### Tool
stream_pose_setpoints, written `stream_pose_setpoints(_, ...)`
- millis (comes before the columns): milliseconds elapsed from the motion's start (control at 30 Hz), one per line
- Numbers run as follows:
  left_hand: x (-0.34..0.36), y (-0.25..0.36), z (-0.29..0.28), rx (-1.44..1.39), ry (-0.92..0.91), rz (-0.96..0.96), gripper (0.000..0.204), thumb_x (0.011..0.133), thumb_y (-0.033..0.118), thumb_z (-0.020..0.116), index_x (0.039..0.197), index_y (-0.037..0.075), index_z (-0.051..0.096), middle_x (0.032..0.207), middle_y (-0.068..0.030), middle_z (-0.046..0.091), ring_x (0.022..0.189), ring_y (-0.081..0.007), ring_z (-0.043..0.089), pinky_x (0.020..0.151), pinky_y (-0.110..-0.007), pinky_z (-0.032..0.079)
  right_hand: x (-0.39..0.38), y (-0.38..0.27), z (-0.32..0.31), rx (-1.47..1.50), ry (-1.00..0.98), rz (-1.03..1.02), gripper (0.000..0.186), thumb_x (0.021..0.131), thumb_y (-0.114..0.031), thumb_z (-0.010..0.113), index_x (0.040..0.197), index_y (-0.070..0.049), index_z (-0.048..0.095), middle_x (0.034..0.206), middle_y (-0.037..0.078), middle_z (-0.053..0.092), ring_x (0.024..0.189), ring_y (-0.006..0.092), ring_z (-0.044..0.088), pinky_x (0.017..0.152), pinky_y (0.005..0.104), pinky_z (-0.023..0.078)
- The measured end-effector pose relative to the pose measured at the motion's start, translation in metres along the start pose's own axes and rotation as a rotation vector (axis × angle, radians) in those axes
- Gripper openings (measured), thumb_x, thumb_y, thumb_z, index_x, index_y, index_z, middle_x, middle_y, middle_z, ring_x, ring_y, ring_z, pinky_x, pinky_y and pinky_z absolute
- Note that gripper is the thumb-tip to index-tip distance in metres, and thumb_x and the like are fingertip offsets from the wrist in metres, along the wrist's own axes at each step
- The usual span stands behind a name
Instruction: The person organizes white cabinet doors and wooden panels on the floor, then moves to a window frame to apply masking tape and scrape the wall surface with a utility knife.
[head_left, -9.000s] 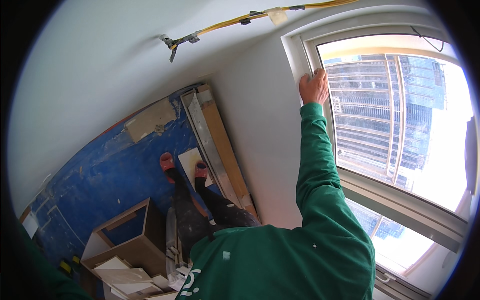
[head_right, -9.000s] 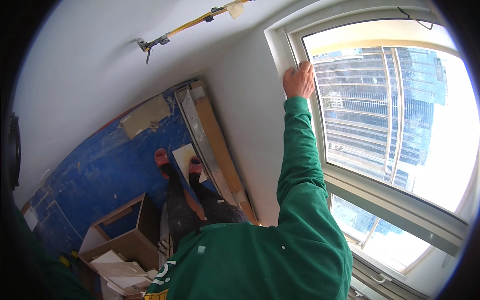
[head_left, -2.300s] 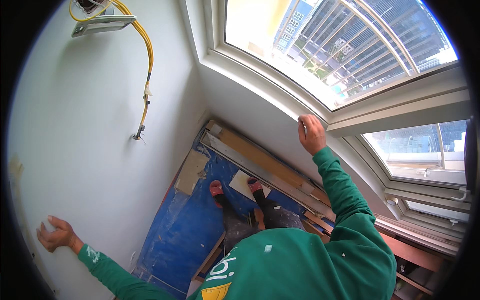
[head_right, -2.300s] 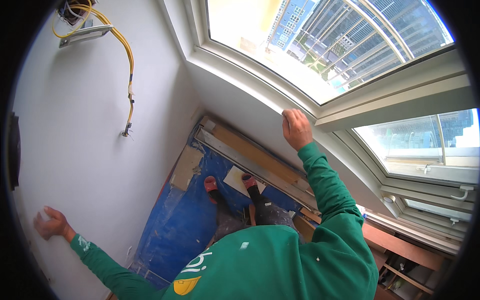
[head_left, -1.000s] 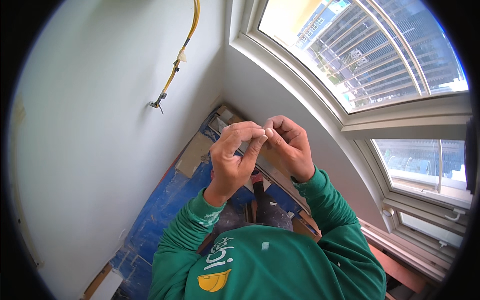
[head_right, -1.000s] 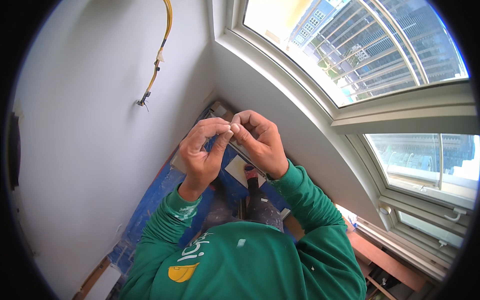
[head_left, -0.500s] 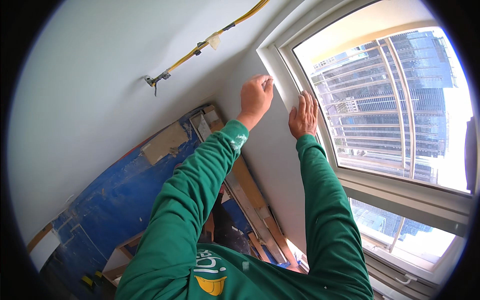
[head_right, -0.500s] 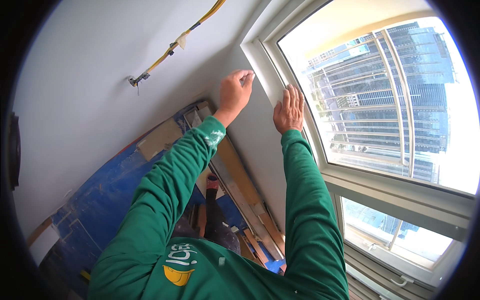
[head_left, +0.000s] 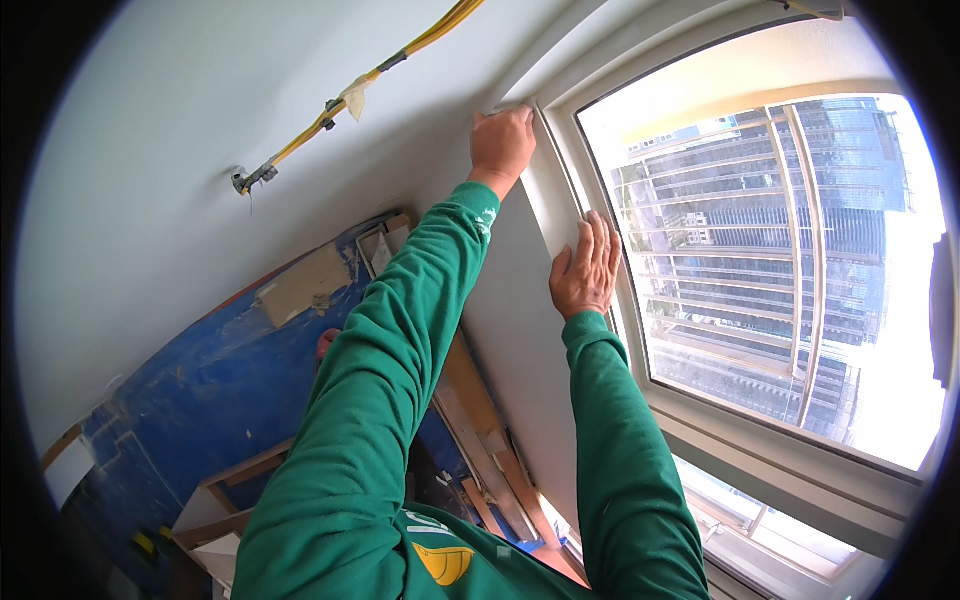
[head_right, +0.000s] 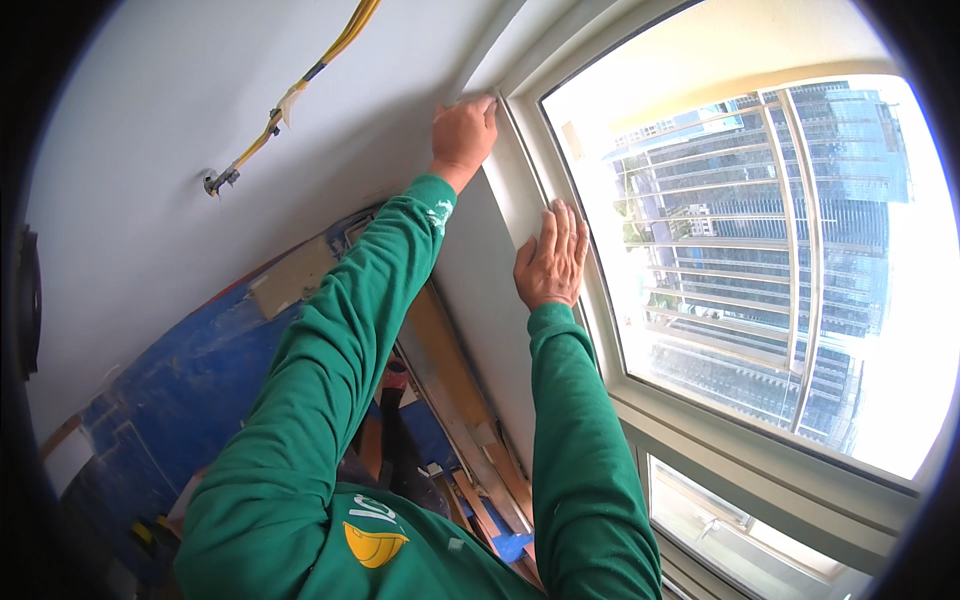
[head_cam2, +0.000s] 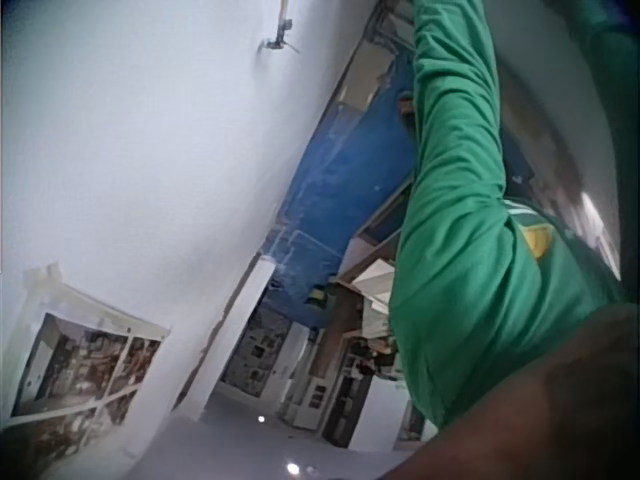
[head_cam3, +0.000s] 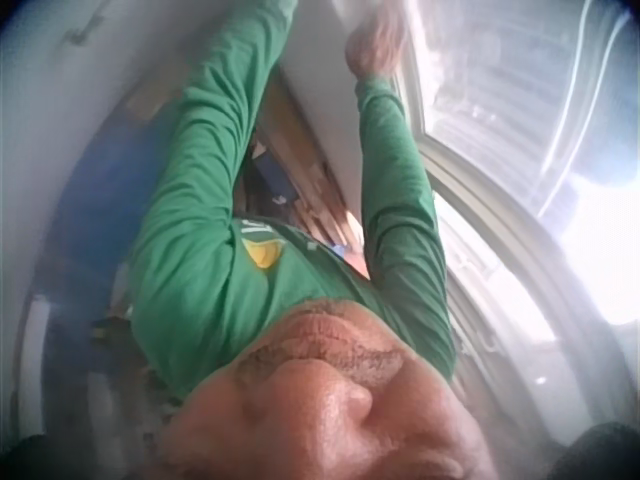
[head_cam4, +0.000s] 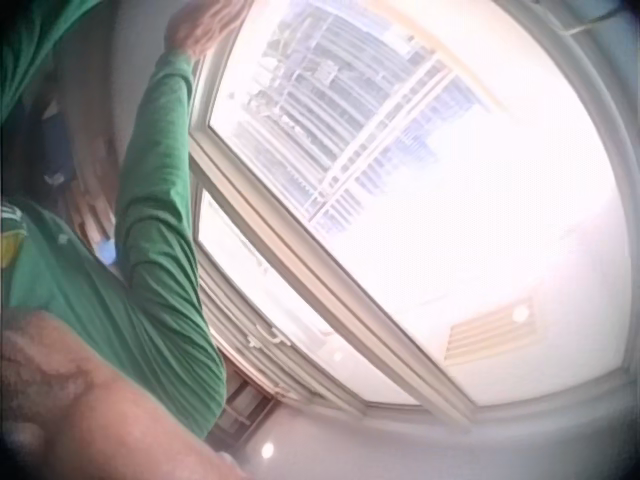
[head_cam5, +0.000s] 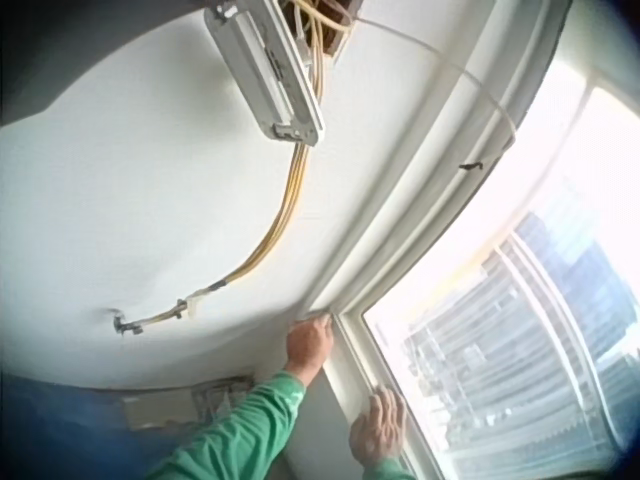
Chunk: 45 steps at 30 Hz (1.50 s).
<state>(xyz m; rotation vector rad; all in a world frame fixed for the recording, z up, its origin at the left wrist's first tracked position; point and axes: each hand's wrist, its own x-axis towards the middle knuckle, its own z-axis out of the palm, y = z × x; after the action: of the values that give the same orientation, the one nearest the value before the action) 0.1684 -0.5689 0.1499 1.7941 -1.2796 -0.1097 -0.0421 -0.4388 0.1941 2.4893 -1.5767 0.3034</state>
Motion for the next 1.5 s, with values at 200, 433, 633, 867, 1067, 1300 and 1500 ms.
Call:
stream_pose_setpoints(200, 0.007, -0.009, 0.009, -0.014, 0.118, 0.009, 0.020, 0.098, 0.024, 0.060, 0.096, 0.015, 0.077, 0.079, -0.0097, 0.074, 0.070, -0.0311, 0.069, 0.074, -0.044, 0.051, 0.003, 0.000, 0.002, 0.023, 0.028, -0.021, 0.051, 0.091, -0.013, 0.057, 0.141, -0.005, 0.047, 0.154, 0.015, 0.048, 0.149, 0.0320, 0.039, 0.128, 0.0515, 0.020)
stream_pose_setpoints(433, 0.010, -0.012, 0.011, 0.015, 0.114, 0.055, 0.017, 0.097, 0.022, 0.061, 0.091, 0.014, 0.075, 0.079, -0.0085, 0.075, 0.068, -0.0307, 0.069, 0.071, -0.044, 0.051, -0.001, 0.000, 0.002, 0.015, 0.029, -0.027, 0.050, 0.091, -0.012, 0.057, 0.140, -0.005, 0.047, 0.153, 0.015, 0.048, 0.148, 0.0324, 0.040, 0.127, 0.0522, 0.021)
stream_pose_setpoints(633, 0.008, -0.017, 0.015, 0.005, 0.169, 0.108, 0.018, 0.097, 0.023, 0.062, 0.088, 0.013, 0.074, 0.077, -0.0083, 0.075, 0.064, -0.0306, 0.068, 0.070, -0.044, 0.052, 0.001, 0.000, 0.002, 0.016, 0.048, -0.031, 0.050, 0.091, -0.012, 0.057, 0.139, -0.005, 0.047, 0.153, 0.015, 0.049, 0.148, 0.0323, 0.041, 0.127, 0.0521, 0.021)
stream_pose_setpoints(867, 0.003, -0.017, 0.011, 0.014, 0.137, 0.137, 0.021, 0.098, 0.026, 0.062, 0.086, 0.012, 0.072, 0.072, -0.0088, 0.073, 0.062, -0.0308, 0.068, 0.070, -0.043, 0.053, 0.000, 0.002, 0.003, 0.018, 0.059, -0.018, 0.050, 0.091, -0.013, 0.059, 0.140, -0.006, 0.048, 0.154, 0.014, 0.048, 0.148, 0.0304, 0.040, 0.127, 0.0517, 0.020)
stream_pose_setpoints(1067, 0.016, -0.023, 0.014, 0.072, 0.156, 0.104, 0.027, 0.098, 0.030, 0.063, 0.081, 0.011, 0.071, 0.067, -0.0104, 0.071, 0.058, -0.0314, 0.066, 0.066, -0.042, 0.052, 0.001, -0.004, 0.003, 0.016, 0.046, -0.027, 0.051, 0.090, -0.013, 0.058, 0.140, -0.007, 0.048, 0.154, 0.014, 0.048, 0.148, 0.0306, 0.041, 0.127, 0.0518, 0.021)
stream_pose_setpoints(1300, 0.012, -0.016, 0.012, 0.063, 0.177, 0.109, 0.030, 0.097, 0.031, 0.065, 0.075, 0.011, 0.069, 0.062, -0.0108, 0.068, 0.054, -0.0308, 0.064, 0.062, -0.041, 0.049, 0.002, 0.000, 0.002, 0.015, 0.044, -0.019, 0.051, 0.091, -0.013, 0.057, 0.140, -0.006, 0.048, 0.152, 0.015, 0.050, 0.148, 0.0309, 0.041, 0.127, 0.0517, 0.021)
stream_pose_setpoints(1500, 0.010, -0.017, 0.016, 0.046, 0.238, 0.152, 0.031, 0.097, 0.030, 0.065, 0.073, 0.011, 0.068, 0.060, -0.0102, 0.067, 0.052, -0.0303, 0.063, 0.061, -0.041, 0.049, 0.000, 0.003, 0.001, 0.001, 0.038, -0.022, 0.051, 0.091, -0.013, 0.057, 0.140, -0.006, 0.048, 0.153, 0.015, 0.050, 0.148, 0.0314, 0.041, 0.127, 0.0522, 0.021)
